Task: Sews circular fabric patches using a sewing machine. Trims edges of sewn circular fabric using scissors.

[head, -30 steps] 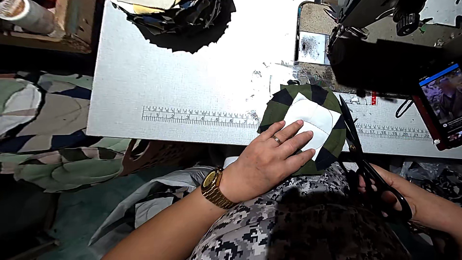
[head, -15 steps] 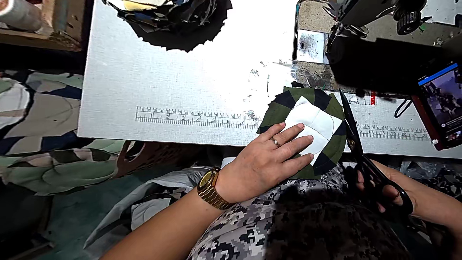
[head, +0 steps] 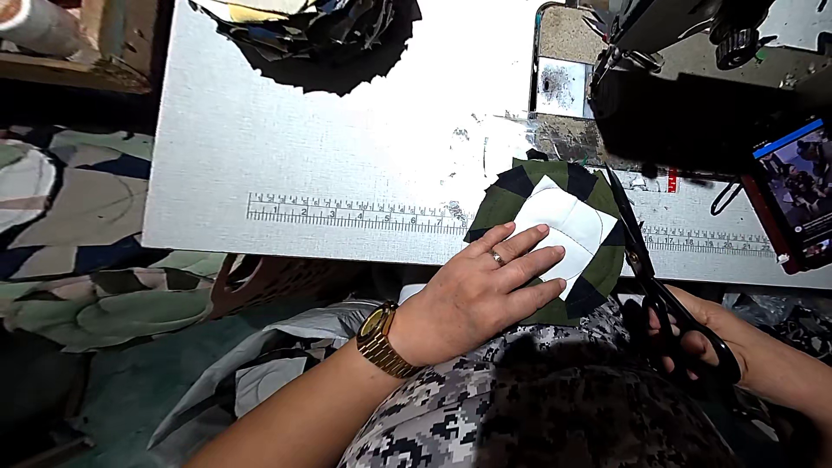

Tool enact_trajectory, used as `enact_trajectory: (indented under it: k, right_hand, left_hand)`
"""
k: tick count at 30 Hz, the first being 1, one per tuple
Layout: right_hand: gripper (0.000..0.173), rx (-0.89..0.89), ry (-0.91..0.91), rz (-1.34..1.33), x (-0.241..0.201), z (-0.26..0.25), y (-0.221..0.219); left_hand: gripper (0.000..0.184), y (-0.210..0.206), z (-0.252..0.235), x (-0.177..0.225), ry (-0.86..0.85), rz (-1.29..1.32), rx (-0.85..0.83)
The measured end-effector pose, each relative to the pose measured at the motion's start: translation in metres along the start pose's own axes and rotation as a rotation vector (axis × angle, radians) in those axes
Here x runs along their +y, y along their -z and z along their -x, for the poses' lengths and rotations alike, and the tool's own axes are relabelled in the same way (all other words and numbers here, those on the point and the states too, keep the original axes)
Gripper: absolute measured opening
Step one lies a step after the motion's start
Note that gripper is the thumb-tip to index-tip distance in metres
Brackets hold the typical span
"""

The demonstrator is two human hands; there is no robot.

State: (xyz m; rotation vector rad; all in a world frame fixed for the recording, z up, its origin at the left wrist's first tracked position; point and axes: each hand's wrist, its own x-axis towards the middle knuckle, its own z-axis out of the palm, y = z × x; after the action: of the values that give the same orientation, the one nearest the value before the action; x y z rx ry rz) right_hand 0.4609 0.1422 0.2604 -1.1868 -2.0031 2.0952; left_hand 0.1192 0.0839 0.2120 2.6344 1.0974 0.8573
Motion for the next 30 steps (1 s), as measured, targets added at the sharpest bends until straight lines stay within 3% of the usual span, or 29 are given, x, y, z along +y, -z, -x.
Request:
enact_trajectory:
  k: [8,10,14,16,21,30]
  right_hand:
    - [0.039,0.143,0.025,-0.115,-0.001,0.004,-0.010]
    - [0.042,0.120,0.021,-0.120,0.002,0.006,-0.007]
    - [0.068,-0.050,-0.004,-0.051,0.009,0.010,0.002]
    - [0.073,-0.099,-0.003,-0.035,0.012,0.010,0.004]
    - [0.072,-0.114,0.012,-0.013,0.009,0.010,0.005]
    - [0.064,-0.033,0.029,0.000,0.008,0.002,0.000]
  left_hand:
    - [0.027,0.008,-0.001,-0.011,-0.023,0.012,-0.016]
    - [0.027,0.013,-0.002,-0.014,-0.026,0.007,-0.025]
    - [0.028,0.018,-0.006,-0.008,-0.013,-0.089,-0.045]
    - [0.031,0.014,-0.010,0.001,0.017,-0.163,-0.048]
    - [0.034,0.005,-0.009,0.005,0.071,-0.144,-0.024]
    - [0.031,0.002,-0.001,0.001,0.011,-0.033,-0.005]
